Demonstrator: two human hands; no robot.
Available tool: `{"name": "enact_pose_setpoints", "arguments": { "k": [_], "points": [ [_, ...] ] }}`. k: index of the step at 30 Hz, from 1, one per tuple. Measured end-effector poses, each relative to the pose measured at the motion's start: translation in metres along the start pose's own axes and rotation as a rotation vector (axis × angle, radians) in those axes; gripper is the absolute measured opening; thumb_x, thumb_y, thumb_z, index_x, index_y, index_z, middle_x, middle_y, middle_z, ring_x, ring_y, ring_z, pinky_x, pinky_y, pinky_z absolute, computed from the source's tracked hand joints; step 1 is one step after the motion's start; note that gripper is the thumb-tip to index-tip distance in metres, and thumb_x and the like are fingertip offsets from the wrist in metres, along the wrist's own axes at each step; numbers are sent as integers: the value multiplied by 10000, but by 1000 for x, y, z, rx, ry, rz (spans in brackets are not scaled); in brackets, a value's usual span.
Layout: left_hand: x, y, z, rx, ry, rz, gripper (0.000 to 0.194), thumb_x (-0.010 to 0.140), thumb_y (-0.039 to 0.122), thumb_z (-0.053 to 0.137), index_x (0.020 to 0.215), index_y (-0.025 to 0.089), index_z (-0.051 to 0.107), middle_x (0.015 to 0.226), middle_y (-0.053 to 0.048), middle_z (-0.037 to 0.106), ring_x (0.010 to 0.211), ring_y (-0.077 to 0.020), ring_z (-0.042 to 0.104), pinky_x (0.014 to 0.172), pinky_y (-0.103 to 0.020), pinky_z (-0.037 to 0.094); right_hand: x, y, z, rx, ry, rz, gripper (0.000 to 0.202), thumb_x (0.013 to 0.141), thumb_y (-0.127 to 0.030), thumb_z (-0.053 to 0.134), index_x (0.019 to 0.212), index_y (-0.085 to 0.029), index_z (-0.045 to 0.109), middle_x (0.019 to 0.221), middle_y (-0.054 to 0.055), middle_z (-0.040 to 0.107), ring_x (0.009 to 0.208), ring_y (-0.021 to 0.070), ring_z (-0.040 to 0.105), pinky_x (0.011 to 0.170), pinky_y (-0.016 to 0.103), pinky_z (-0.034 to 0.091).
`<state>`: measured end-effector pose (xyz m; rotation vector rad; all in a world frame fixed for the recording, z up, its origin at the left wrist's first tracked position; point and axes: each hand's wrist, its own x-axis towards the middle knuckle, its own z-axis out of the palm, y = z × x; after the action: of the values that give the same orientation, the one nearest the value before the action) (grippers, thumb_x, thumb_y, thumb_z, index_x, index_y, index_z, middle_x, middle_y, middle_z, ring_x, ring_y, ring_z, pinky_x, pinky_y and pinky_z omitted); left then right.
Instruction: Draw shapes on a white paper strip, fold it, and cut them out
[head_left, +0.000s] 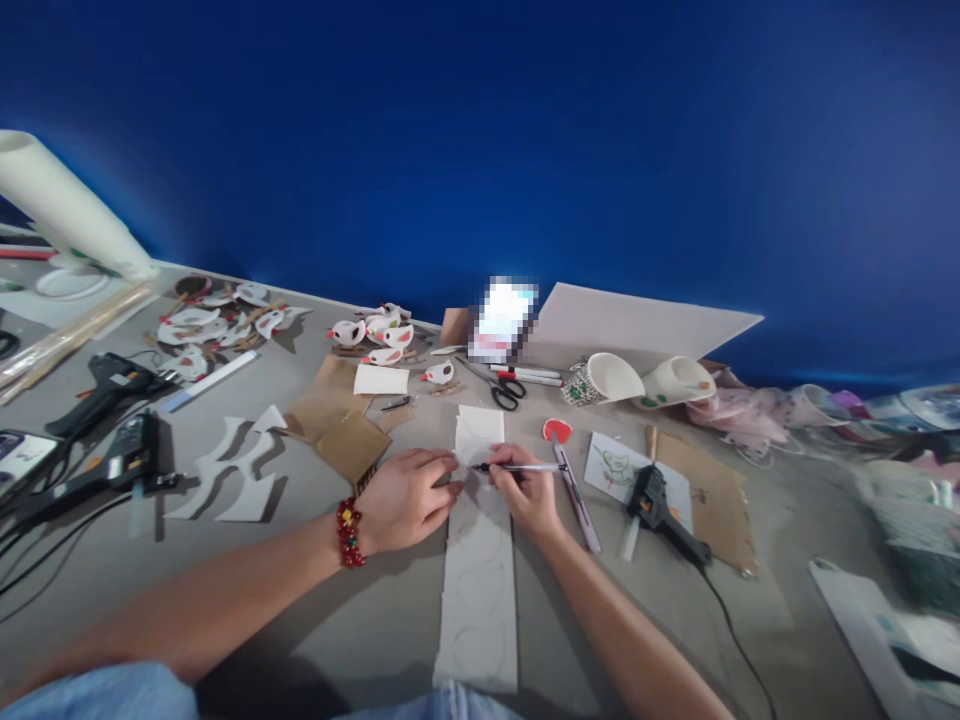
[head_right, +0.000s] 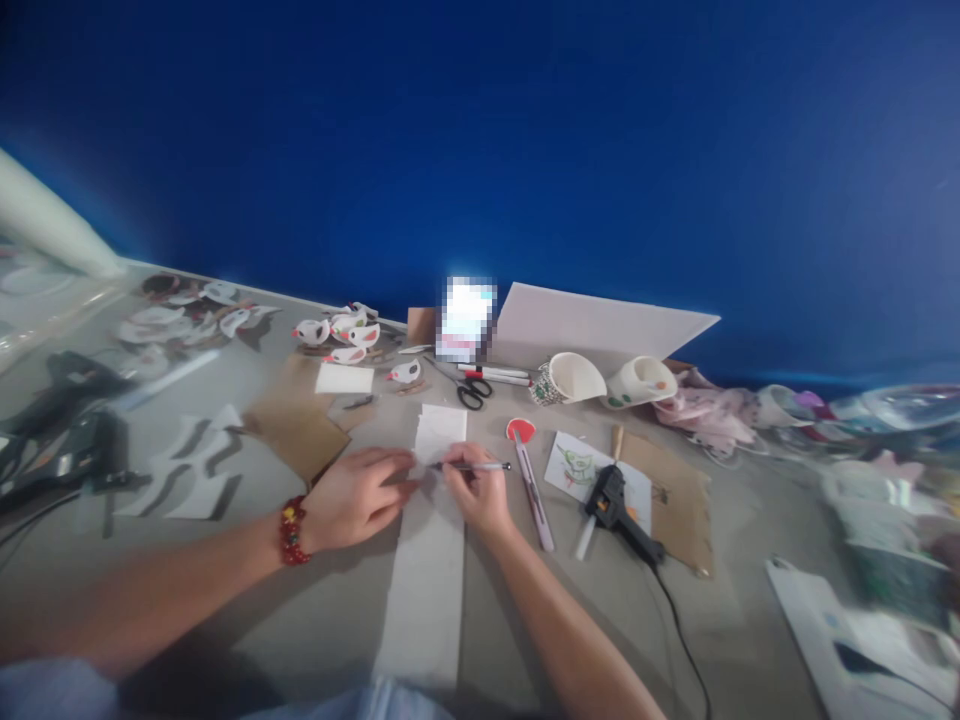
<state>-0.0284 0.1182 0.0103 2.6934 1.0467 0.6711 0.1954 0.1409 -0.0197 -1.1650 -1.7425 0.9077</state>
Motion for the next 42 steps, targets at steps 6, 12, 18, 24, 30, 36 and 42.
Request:
{"name": "enact_pose_setpoints", "arguments": {
  "k": [6, 12, 18, 24, 30, 36, 42],
  "points": [
    [-2, -1, 3, 4, -18, -5, 226, 939, 237, 496, 998, 205, 711, 1148, -95, 648, 1133, -245, 582, 914, -402, 514, 0, 2, 1, -23, -21, -5, 104, 822, -166, 534, 771, -210, 614, 709, 15, 621, 764, 197, 598, 822, 339, 463],
    [-1, 0, 0, -2, -7, -7, 227, 935, 226, 495, 967, 198, 718, 1134, -94, 655, 1115, -241, 591, 903, -395, 517, 1, 0, 0, -51, -10, -21, 90, 809, -183, 537, 772, -212, 613, 710, 18, 626, 769, 205, 604, 815, 346, 470],
    [-1, 0, 1, -4, -20, -7, 222, 929, 227, 501, 958, 198, 718, 1132, -99, 655, 1121, -246, 587, 909, -403, 513, 2, -2, 0, -60, -17, -18, 107, 801, -174, 530, 734, -214, 602, 709, 18, 619, 788, 206, 608, 813, 337, 474],
    [-1, 0, 1, 4, -7, -12, 219, 927, 224, 506, 965, 203, 721, 1130, -95, 658, 1108, -242, 592, 909, -400, 513, 1, -3, -1, -49, -11, -4, 112, 802, -176, 526, 731, -213, 603, 689, 16, 612, 777, 201, 604, 815, 337, 476],
    [0, 1, 0, 10, -3, -5, 227, 930, 226, 499, 954, 202, 723, 1118, -94, 664, 1101, -244, 597, 903, -400, 515, 2, -3, 0, 1, 0, 4, 114, 791, -174, 527, 714, -215, 600, 664, 5, 595, 762, 196, 598, 831, 338, 473],
    [0, 1, 1, 3, -6, -12, 218, 929, 230, 507, 941, 203, 723, 1120, -96, 663, 1096, -245, 597, 905, -405, 512, 2, -6, 0, 47, 11, 15, 132, 794, -172, 521, 691, -218, 590, 652, 1, 577, 736, 194, 582, 837, 351, 467],
    [0, 1, 0, 8, -8, -15, 220, 929, 226, 505, 919, 200, 723, 1108, -94, 666, 1097, -245, 596, 903, -404, 510, 2, -4, 1, 89, 28, 19, 147, 779, -164, 518, 652, -218, 569, 637, 1, 558, 768, 202, 588, 842, 350, 458]
  ]
}}
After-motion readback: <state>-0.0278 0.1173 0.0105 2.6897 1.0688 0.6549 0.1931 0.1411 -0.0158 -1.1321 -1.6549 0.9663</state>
